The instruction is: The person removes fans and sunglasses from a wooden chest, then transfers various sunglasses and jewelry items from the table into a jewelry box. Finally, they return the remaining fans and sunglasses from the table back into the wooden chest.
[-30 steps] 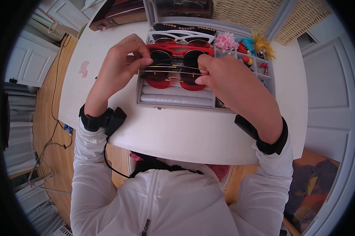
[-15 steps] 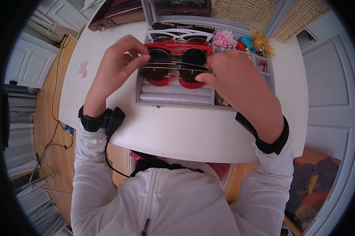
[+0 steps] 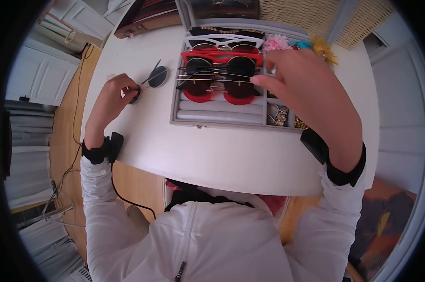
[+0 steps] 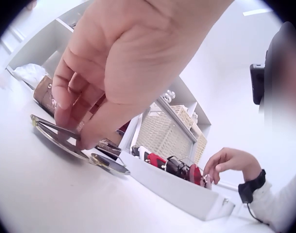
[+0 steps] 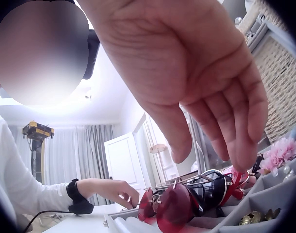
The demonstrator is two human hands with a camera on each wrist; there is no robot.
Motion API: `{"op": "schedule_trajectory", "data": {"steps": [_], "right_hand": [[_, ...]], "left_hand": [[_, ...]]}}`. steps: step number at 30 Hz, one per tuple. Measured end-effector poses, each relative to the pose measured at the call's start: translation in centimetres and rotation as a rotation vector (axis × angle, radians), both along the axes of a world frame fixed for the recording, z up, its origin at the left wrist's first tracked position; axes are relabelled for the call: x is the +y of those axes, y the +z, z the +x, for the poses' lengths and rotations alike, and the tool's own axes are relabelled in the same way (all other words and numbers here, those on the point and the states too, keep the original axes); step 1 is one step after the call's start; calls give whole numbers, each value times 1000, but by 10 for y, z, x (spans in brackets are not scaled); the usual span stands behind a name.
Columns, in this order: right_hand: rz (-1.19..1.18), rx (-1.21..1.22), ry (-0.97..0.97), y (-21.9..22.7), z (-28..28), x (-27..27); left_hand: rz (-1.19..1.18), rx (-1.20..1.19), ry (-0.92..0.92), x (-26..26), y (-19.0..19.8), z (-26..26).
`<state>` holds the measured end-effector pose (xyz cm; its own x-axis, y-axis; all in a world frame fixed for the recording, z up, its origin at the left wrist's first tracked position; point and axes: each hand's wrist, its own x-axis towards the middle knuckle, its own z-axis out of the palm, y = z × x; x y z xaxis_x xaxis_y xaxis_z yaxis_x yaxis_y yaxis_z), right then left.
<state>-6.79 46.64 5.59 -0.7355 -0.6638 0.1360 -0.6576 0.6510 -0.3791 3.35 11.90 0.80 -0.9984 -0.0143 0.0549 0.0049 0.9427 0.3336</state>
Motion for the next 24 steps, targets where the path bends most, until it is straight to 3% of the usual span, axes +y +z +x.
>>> {"op": "schedule_trajectory", "data": {"steps": [4, 6, 7, 9, 10, 12, 13, 15, 17, 19, 23, 24], "right_hand": [[22, -40, -65, 11, 0, 2], [-143, 20, -60, 14, 0, 4], [-144, 22, -68, 15, 1, 4], [-441, 179, 83, 17, 6, -3], [-431, 179, 83, 17, 11, -10], [-510, 232, 301, 12, 26, -22], [-503, 236, 311, 9, 29, -21], [-285, -16, 353, 2, 34, -15], [-246, 20, 353, 1, 32, -10], [-248, -14, 266, -1, 32, -4], [-275, -82, 109, -18, 34, -5], [-279, 23, 121, -27, 34, -7]], "left_hand": [[-145, 108, -116, -8, 2, 0], [-7, 184, 83, -1, 22, 8], [-7, 185, 74, 7, 33, 12], [198, 214, 8, 31, 51, 19], [287, 204, -83, 49, 54, 22], [384, 80, -250, 77, 57, 22], [413, 4, -335, 89, 59, 20], [458, -58, -361, 101, 59, 9], [501, -129, -397, 105, 58, -1], [661, -144, -323, 107, 52, -8], [523, -73, -406, 108, 40, -6], [471, -13, -385, 107, 34, -5]]}}
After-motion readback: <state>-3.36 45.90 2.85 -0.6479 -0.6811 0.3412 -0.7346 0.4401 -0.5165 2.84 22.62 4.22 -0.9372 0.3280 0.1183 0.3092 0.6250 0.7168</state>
